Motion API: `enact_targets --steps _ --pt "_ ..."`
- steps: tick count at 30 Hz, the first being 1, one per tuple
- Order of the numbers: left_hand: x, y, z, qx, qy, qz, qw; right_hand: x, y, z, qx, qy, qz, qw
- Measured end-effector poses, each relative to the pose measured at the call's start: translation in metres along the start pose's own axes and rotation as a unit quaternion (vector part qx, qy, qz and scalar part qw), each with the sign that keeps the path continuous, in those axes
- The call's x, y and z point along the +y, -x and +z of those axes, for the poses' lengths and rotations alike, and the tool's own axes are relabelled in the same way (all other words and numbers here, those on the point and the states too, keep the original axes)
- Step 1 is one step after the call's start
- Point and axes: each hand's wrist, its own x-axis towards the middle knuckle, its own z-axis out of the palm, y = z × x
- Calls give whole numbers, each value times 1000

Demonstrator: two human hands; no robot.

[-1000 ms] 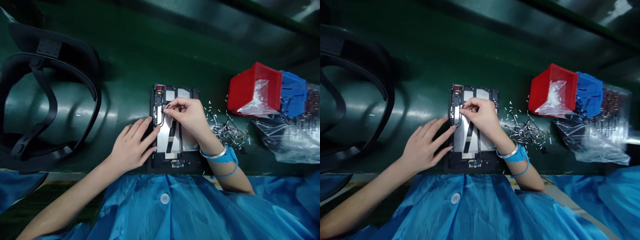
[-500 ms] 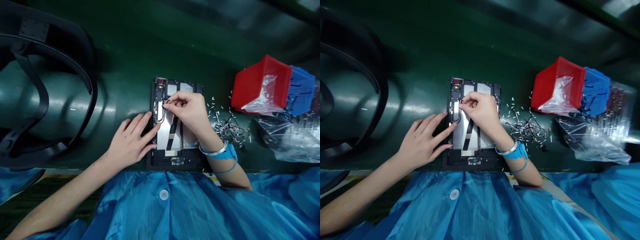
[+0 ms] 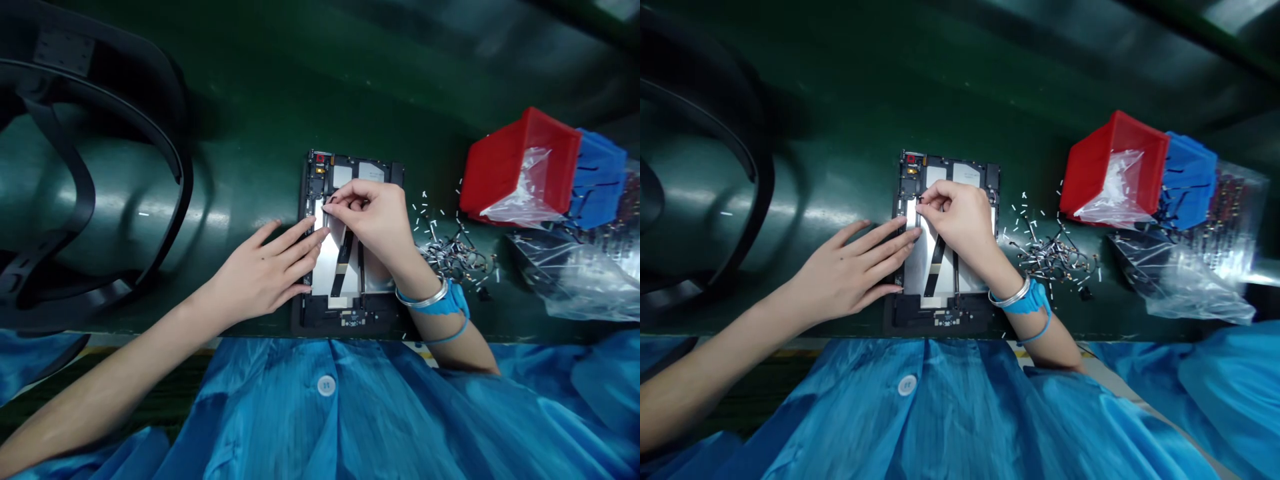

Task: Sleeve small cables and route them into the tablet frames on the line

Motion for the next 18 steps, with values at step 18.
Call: enact_targets --steps 18 --pt "-24 -33 0 50 90 -59 993 2 60 -36 125 143 -70 979"
